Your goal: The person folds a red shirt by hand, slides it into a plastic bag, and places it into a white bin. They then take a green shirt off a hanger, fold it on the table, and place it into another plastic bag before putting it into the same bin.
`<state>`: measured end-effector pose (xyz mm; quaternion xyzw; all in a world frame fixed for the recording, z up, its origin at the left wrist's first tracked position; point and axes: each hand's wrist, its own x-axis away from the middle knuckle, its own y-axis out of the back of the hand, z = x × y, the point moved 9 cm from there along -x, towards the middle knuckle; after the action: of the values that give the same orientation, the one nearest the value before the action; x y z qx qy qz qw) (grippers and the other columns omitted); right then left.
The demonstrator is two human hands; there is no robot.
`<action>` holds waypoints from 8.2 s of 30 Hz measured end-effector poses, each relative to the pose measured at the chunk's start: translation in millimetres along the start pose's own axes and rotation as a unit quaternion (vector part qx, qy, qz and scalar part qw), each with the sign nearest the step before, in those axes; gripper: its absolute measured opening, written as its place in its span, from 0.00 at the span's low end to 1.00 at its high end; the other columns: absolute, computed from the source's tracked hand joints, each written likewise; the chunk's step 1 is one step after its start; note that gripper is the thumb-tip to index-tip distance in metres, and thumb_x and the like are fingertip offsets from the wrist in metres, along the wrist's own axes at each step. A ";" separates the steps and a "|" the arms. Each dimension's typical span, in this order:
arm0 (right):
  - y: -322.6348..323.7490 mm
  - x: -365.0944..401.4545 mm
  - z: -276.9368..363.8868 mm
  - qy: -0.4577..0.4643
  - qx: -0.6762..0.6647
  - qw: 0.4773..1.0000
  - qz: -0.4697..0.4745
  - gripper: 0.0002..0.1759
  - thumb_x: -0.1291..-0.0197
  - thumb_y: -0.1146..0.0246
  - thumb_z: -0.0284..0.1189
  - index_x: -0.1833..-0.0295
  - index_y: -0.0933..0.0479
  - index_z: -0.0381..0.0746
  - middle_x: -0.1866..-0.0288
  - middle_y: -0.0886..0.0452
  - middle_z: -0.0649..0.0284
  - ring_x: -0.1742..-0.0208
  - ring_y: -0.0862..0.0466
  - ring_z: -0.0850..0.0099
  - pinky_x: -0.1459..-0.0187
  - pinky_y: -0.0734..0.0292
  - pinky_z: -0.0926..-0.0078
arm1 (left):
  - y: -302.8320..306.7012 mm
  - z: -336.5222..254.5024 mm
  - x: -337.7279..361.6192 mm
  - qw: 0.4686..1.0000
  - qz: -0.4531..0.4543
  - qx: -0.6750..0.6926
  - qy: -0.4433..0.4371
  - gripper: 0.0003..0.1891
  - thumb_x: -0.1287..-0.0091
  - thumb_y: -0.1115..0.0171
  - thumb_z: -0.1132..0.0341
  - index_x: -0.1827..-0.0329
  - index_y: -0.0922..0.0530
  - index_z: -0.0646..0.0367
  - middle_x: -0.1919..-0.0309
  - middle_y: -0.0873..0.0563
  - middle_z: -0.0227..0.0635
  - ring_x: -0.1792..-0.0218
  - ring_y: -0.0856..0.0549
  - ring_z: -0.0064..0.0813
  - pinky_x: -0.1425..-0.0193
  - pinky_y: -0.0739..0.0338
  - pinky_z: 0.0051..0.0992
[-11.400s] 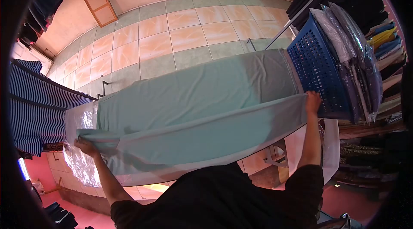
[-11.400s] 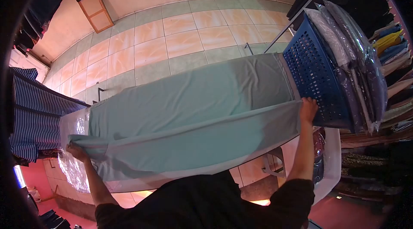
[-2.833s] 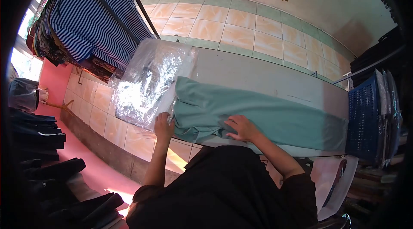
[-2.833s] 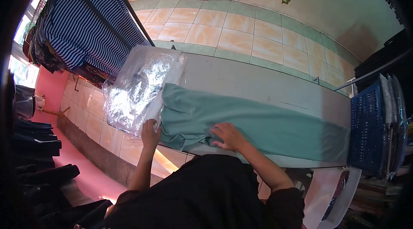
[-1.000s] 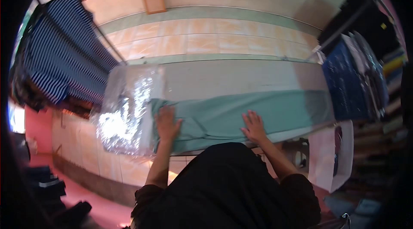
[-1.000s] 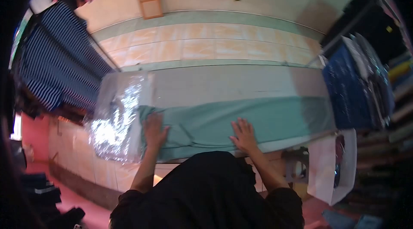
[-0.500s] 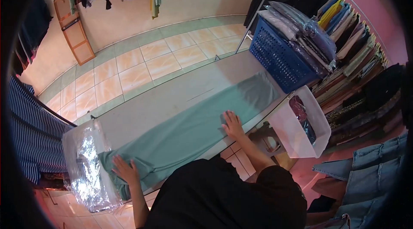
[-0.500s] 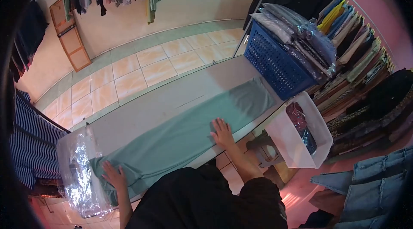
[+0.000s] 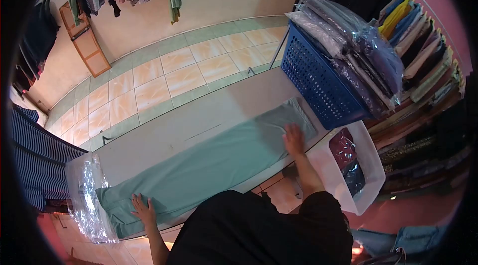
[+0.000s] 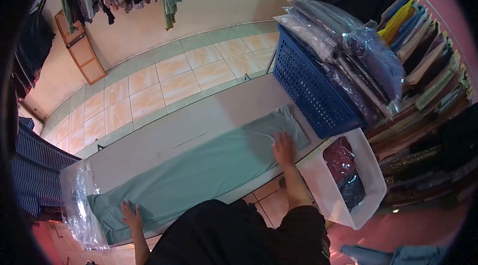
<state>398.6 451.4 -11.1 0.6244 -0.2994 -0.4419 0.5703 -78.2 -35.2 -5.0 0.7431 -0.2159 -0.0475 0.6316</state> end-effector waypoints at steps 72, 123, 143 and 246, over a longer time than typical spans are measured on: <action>7.8 59.7 286.3 0.284 -0.124 0.932 0.190 0.35 0.44 0.45 0.46 0.32 0.48 0.49 0.30 0.54 0.54 0.30 0.54 0.51 0.39 0.52 0.43 | 6.3 0.9 -21.9 0.921 -0.101 0.375 -0.026 0.36 0.42 0.46 0.76 0.32 0.54 0.59 0.44 0.34 0.56 0.48 0.26 0.45 0.46 0.33 0.34; 54.5 76.8 399.4 0.393 -0.206 0.868 0.224 0.43 0.50 0.37 0.42 0.33 0.50 0.41 0.41 0.37 0.46 0.38 0.38 0.53 0.41 0.40 0.56 | -12.5 -85.9 -49.4 0.837 0.170 0.515 -0.075 0.16 0.40 0.41 0.62 0.52 0.26 0.62 0.60 0.19 0.33 0.58 0.21 0.24 0.53 0.27 0.26; -53.9 -26.3 328.3 -0.111 -0.523 0.781 0.322 0.39 0.61 0.28 0.33 0.42 0.38 0.34 0.52 0.25 0.50 0.54 0.23 0.64 0.54 0.27 0.69 | 15.8 -176.3 -137.0 0.922 0.054 -0.019 -0.382 0.45 0.56 0.30 0.66 0.34 0.47 0.51 0.40 0.34 0.37 0.38 0.36 0.36 0.34 0.48 0.45; -7.1 -40.4 146.8 0.048 -0.314 0.946 0.070 0.33 0.42 0.48 0.41 0.36 0.45 0.33 0.39 0.37 0.44 0.37 0.37 0.54 0.42 0.40 0.59 | -48.1 -241.9 73.8 0.962 -0.152 0.080 -0.211 0.35 0.40 0.49 0.50 0.33 0.46 0.59 0.34 0.43 0.44 0.33 0.45 0.41 0.36 0.59 0.56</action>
<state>249.2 422.4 -3.5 0.4122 -0.1607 -0.4417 0.7805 84.0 164.1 11.6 0.7888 -0.2314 -0.2813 0.4952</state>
